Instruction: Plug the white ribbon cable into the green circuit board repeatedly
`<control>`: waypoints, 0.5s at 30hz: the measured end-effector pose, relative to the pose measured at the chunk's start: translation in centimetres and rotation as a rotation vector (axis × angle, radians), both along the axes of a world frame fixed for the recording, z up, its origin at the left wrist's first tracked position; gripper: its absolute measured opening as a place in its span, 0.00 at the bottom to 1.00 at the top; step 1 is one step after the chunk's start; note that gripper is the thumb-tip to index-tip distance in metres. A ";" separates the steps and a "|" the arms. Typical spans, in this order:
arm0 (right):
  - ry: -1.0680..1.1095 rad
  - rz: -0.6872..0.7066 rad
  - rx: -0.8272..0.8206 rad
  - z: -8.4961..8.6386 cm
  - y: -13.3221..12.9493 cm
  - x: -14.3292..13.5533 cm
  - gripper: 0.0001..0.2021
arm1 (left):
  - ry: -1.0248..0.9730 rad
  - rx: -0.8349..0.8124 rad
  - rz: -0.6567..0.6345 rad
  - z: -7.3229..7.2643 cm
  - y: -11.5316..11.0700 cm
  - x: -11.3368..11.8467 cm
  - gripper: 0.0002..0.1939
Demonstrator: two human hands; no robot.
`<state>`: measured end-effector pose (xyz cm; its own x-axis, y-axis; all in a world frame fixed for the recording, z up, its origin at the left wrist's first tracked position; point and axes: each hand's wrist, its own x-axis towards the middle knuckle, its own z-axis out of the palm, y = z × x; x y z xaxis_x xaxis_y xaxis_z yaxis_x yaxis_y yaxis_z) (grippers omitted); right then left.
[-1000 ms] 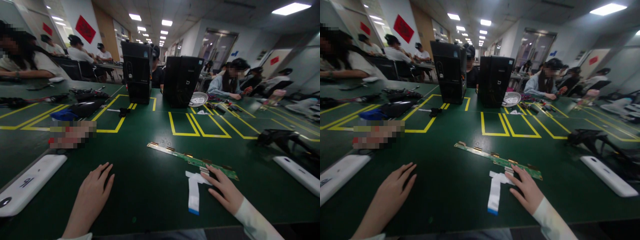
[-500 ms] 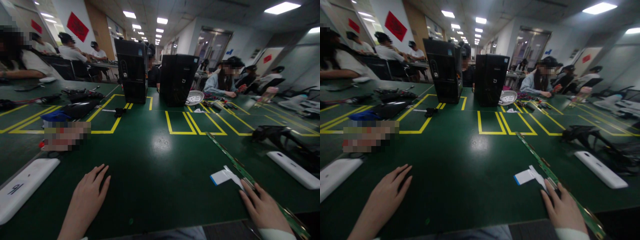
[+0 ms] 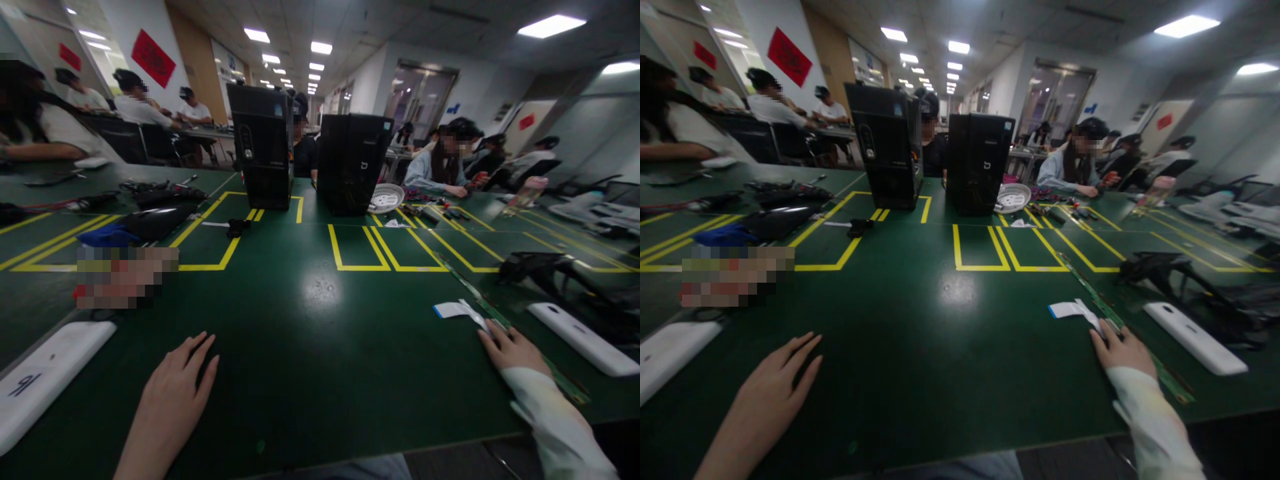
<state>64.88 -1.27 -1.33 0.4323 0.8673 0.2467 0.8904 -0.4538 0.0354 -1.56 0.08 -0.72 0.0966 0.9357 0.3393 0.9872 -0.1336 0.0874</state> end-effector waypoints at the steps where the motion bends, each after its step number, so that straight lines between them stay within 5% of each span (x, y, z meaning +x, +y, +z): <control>1: 0.027 -0.057 -0.033 0.6 0.5 0.0 0.34 | -0.004 -0.001 0.003 0.0 0.0 0.0 0.30; 6: 0.159 -0.186 -0.078 2.5 2.1 -0.5 0.34 | -0.012 -0.017 0.009 -0.1 0.0 -0.2 0.31; 15: 0.189 -0.217 -0.046 2.8 2.0 -1.0 0.35 | -0.018 -0.002 -0.001 0.0 -0.1 0.0 0.31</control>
